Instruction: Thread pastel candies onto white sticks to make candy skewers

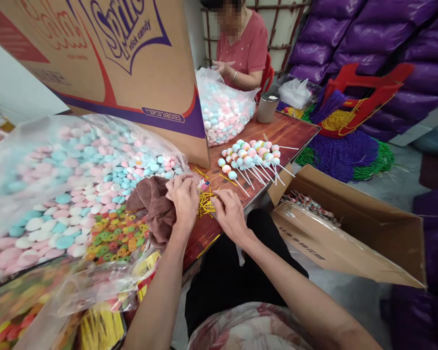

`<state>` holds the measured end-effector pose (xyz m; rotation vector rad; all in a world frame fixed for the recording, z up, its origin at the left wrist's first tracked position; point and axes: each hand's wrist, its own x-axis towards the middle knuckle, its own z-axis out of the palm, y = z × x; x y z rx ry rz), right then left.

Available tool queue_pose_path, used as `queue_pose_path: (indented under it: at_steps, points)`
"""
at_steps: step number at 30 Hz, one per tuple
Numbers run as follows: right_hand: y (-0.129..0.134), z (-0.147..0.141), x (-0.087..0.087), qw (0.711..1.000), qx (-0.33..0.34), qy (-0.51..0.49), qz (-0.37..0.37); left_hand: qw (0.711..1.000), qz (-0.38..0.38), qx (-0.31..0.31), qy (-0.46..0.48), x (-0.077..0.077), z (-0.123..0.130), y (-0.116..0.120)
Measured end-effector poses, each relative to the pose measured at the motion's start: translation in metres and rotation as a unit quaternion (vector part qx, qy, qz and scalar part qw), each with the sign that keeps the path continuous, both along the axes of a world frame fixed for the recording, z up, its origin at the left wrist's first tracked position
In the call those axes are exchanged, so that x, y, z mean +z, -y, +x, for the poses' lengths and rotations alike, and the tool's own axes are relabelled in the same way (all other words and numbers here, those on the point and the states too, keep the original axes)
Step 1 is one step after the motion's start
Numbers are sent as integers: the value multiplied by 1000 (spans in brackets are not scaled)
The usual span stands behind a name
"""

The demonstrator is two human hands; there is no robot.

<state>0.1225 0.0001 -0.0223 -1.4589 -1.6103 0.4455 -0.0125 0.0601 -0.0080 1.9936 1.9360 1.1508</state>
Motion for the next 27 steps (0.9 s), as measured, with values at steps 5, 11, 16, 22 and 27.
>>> queue_pose_path:
  at_steps: [5, 11, 16, 22, 27]
  points:
    - [-16, -4, 8, 1000, 2, 11, -12, 994, -84, 24, -64, -6, 4, -1]
    - [-6, -2, 1, 999, 9, 29, -25, 993, -93, 54, -56, -17, -1, -16]
    - [-8, -3, 3, 998, 11, 57, -38, 992, -86, 65, -59, -22, -3, -21]
    - [-48, -16, 16, 977, -20, 199, -68, 998, -34, 48, -9, -24, -7, -23]
    - [-78, -32, 10, 959, -36, 251, -123, 997, -3, 64, 32, -24, -10, -20]
